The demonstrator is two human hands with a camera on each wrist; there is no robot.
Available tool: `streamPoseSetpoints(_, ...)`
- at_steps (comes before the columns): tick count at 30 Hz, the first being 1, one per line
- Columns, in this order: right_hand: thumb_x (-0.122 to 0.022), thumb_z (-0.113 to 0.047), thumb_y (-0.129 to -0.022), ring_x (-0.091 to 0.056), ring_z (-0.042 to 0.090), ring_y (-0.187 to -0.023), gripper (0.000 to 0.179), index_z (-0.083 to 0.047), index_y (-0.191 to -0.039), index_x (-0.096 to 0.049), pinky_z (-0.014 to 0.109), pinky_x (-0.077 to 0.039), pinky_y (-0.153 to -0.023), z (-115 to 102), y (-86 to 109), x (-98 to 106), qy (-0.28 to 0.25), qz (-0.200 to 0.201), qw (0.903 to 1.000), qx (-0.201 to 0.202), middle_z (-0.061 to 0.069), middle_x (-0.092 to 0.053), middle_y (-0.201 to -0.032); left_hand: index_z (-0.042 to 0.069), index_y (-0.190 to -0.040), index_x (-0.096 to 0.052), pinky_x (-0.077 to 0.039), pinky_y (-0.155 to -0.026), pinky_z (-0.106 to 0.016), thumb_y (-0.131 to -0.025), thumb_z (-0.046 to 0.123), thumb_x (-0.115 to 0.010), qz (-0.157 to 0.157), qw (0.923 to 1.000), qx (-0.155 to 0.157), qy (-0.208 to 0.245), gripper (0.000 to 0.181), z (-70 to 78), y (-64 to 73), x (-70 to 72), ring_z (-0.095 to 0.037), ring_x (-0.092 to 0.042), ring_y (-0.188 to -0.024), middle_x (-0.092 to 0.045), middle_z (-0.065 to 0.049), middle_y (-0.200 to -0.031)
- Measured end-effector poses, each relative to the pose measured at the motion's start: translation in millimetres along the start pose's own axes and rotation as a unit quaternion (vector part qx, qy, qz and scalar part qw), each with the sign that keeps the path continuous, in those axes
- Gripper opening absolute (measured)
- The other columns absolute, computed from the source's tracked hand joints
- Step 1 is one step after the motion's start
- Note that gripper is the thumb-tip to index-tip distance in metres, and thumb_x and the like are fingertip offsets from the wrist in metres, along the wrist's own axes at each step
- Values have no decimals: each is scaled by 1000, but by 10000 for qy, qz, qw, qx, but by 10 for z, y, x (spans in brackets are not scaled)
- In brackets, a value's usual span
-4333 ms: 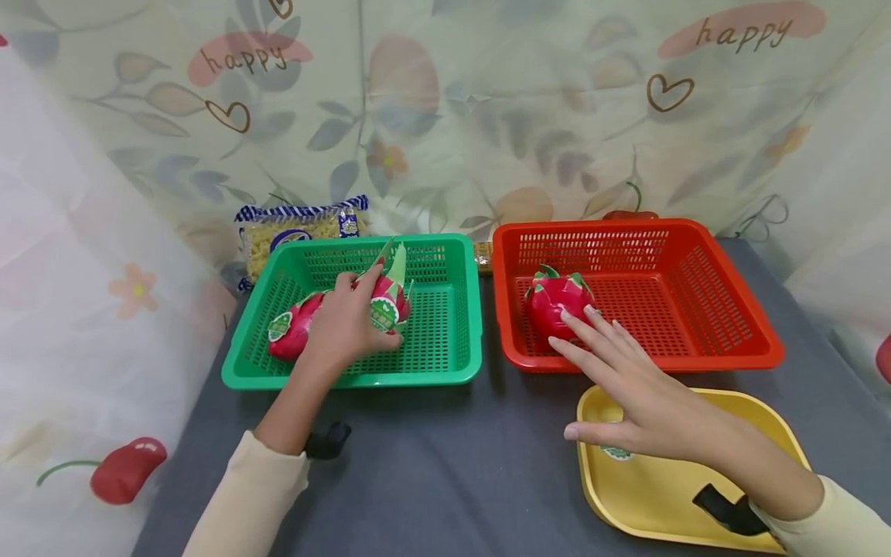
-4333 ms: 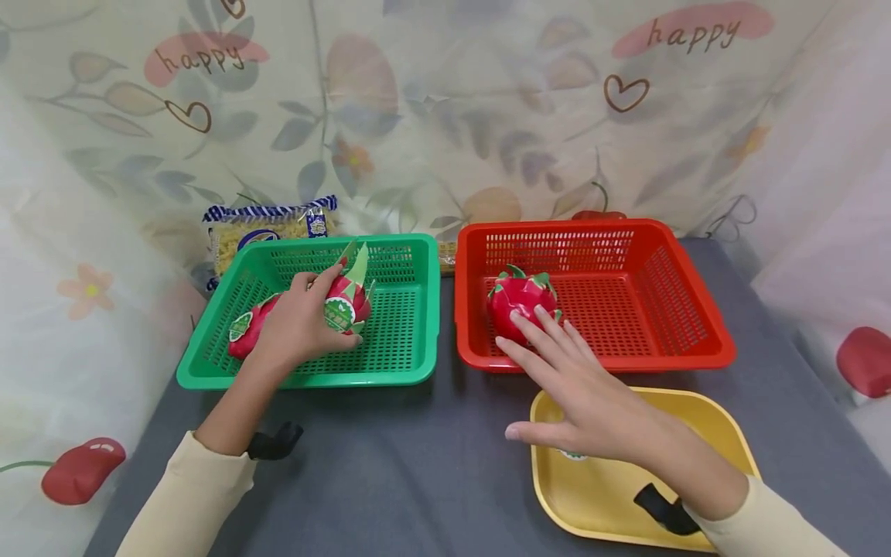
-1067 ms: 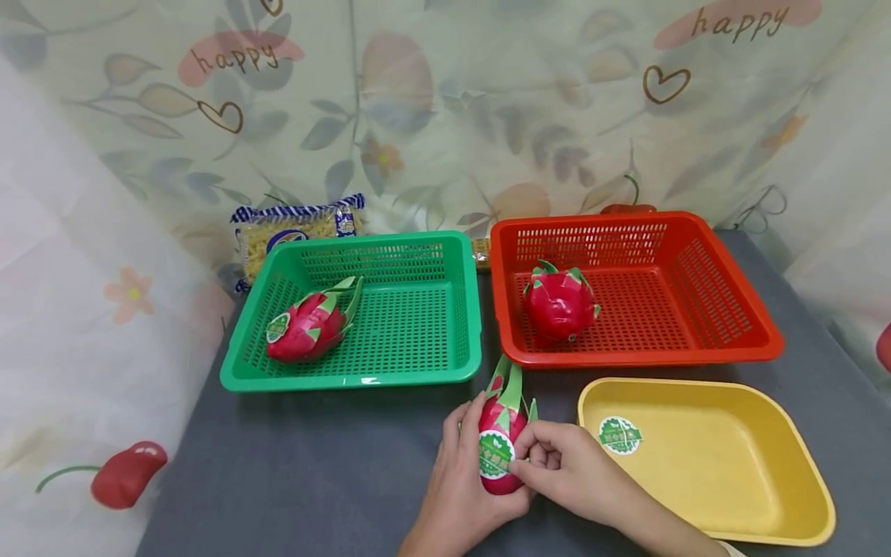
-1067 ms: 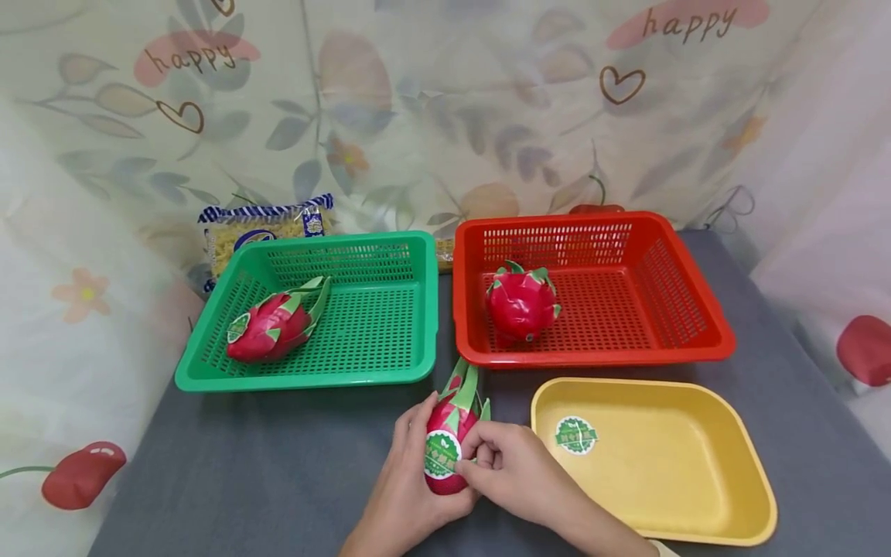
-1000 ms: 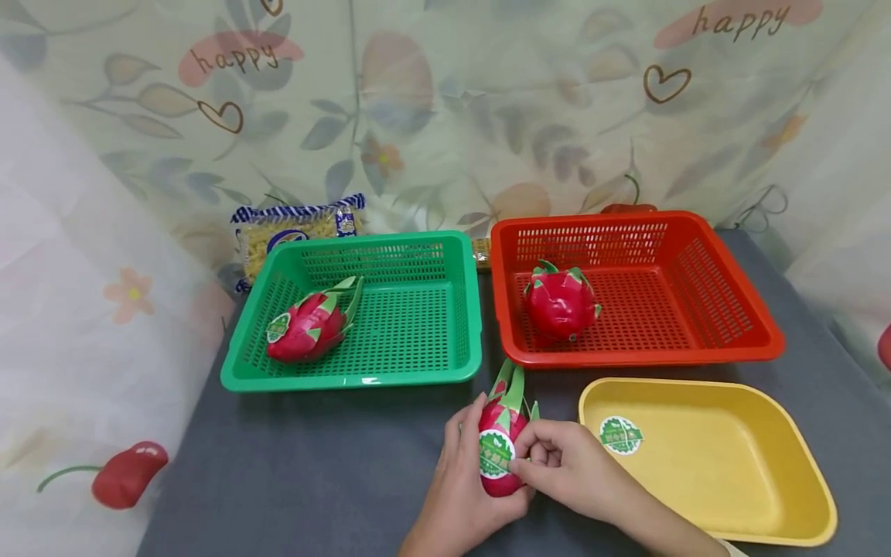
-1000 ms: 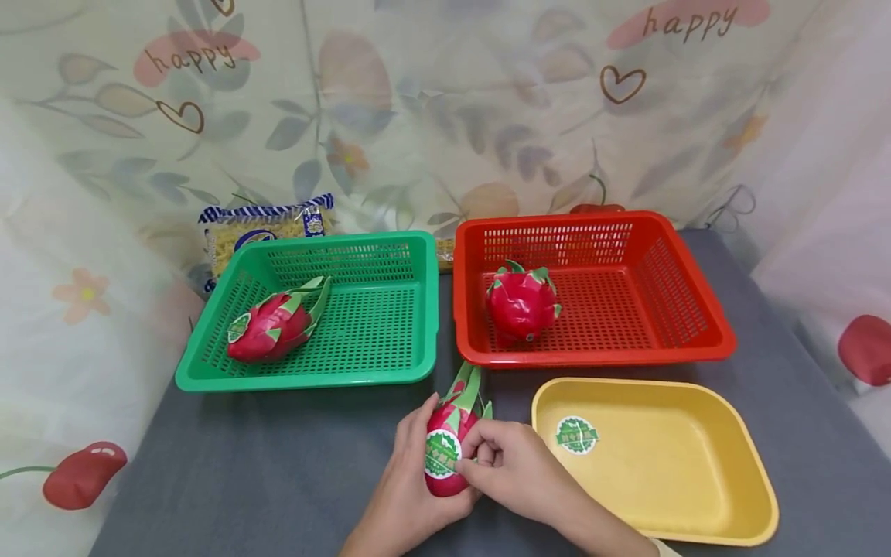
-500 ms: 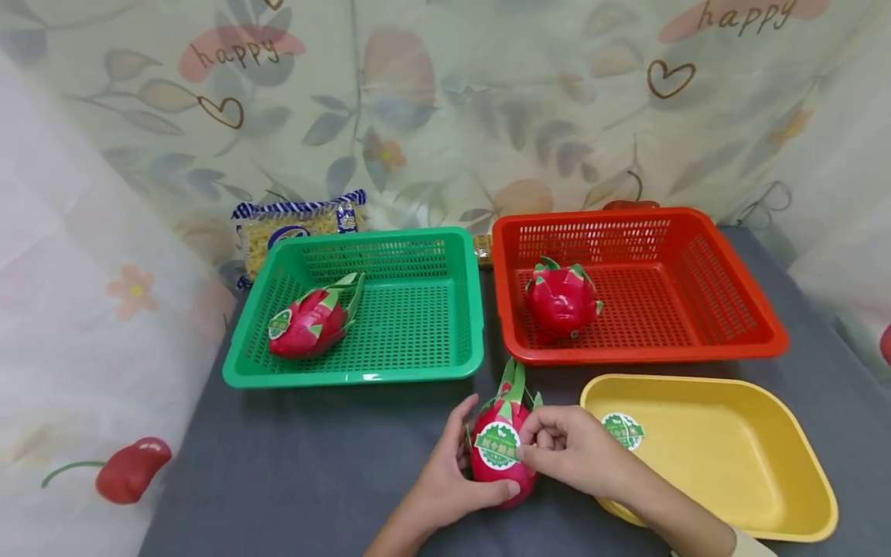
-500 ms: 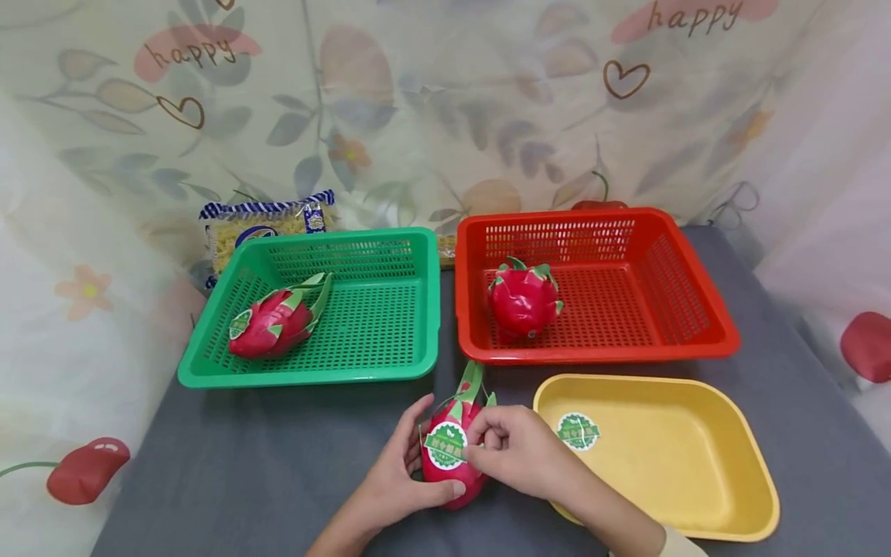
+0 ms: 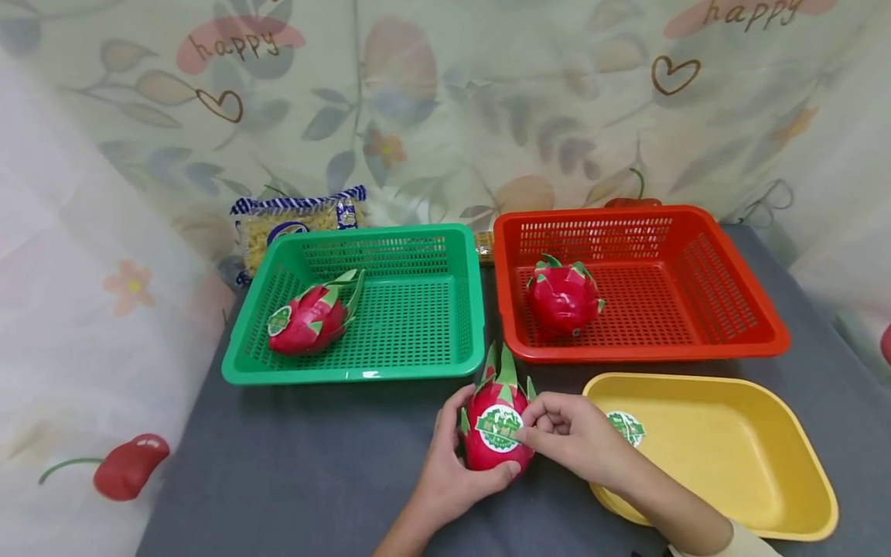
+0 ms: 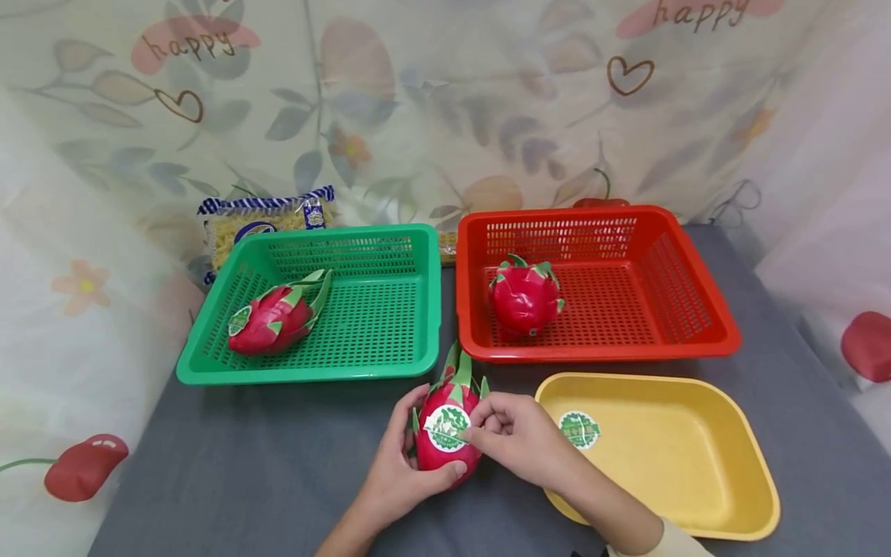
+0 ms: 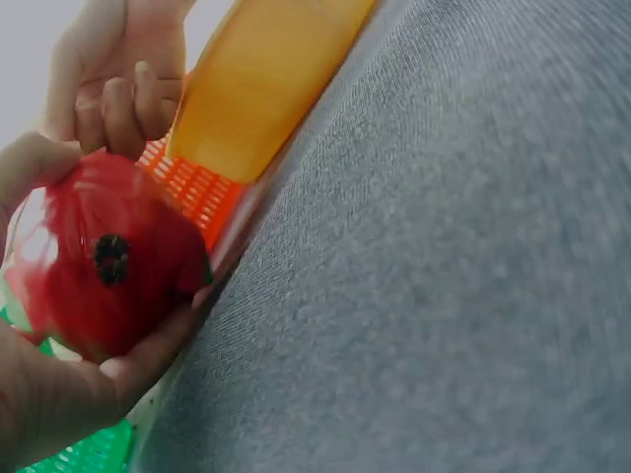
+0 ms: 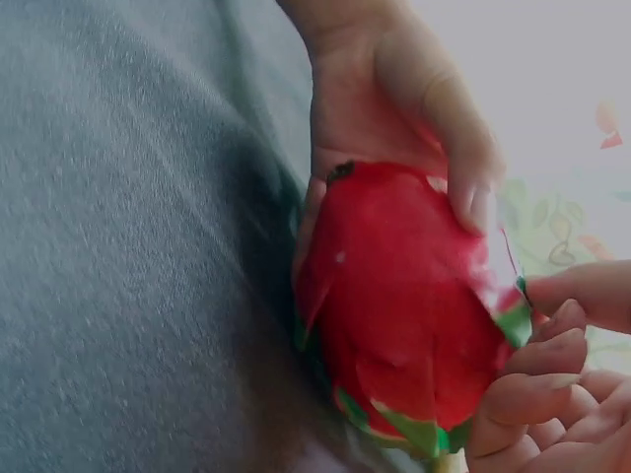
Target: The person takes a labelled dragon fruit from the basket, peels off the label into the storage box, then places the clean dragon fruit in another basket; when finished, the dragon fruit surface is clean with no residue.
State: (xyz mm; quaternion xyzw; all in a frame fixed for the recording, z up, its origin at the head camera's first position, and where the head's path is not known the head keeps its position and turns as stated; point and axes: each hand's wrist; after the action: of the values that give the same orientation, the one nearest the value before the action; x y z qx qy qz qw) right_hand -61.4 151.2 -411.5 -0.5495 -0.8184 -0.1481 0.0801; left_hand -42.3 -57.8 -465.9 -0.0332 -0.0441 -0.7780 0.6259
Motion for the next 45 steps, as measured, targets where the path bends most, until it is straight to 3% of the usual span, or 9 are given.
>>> streamPoseSetpoints(6, -74, -17, -91, -46, 13, -49, 20, 0, -100, -66, 23, -42, -44, -4, -8, 28, -768, -11, 9961, -431, 10, -55, -65, 26, -151, -33, -55, -86, -32, -67, 26, -92, 488, 9952, -696, -491, 102, -26, -44, -59, -20, -42, -128, -41, 4, -141)
streamPoseSetpoints(8, -70, -17, -94, -48, 13, -50, 21, 2, -101, -65, 23, -44, -45, -11, -13, 60, -986, -145, 9937, -511, 10, -57, -66, 26, -151, -34, -55, -86, -33, -67, 27, -91, 542, 9939, -789, -544, 101, -30, -55, -69, -19, -42, -127, -42, 4, -140)
streamPoseSetpoints(15, -61, -16, -99, -50, 13, -53, 22, 6, -101, -61, 23, -46, -49, -30, -54, 167, -1324, -744, 9868, -560, 8, -58, -69, 24, -151, -36, -55, -87, -33, -69, 29, -90, 508, 9943, -770, -543, 99, -27, -76, -73, -18, -43, -126, -42, 4, -139)
streamPoseSetpoints(19, -62, -14, -98, -56, 15, -58, 21, 6, -103, -59, 25, -50, -51, -18, -73, 169, -1434, -802, 9850, -525, 12, -62, -74, 23, -150, -37, -55, -87, -34, -69, 28, -90, 633, 9908, -960, -713, 98, -28, -94, -82, -18, -43, -126, -42, 3, -139)
streamPoseSetpoints(29, -59, -12, -99, -60, 29, -69, 19, 6, -104, -60, 30, -55, -60, 1, -79, 153, -1155, -757, 9897, -388, 19, -67, -84, 26, -150, -36, -55, -88, -35, -67, 29, -91, 813, 9865, -1034, -978, 99, -41, -93, -108, -18, -42, -126, -41, 1, -139)
streamPoseSetpoints(40, -65, -12, -96, -60, 22, -67, 18, 5, -100, -60, 29, -54, -59, 8, -100, 180, -1239, -879, 9875, -422, 16, -67, -82, 25, -151, -35, -55, -88, -36, -67, 28, -91, 779, 9851, -1101, -1067, 101, -59, -90, -104, -19, -41, -127, -40, 1, -141)
streamPoseSetpoints(45, -66, -15, -96, -60, 22, -64, 20, 4, -97, -61, 30, -56, -58, -8, -107, 183, -1157, -911, 9875, -556, 17, -67, -79, 26, -151, -35, -55, -89, -34, -67, 27, -91, 783, 9869, -1079, -910, 101, -56, -86, -108, -17, -41, -128, -40, 3, -141)
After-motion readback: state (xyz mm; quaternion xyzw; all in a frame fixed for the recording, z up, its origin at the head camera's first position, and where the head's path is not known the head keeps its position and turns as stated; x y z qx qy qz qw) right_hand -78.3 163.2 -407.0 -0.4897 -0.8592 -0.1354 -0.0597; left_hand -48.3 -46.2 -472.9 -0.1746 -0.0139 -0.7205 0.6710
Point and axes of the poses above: each hand's wrist, its own y-axis away from the middle knuckle, its own x-axis out of the back of the hand, z = x × y
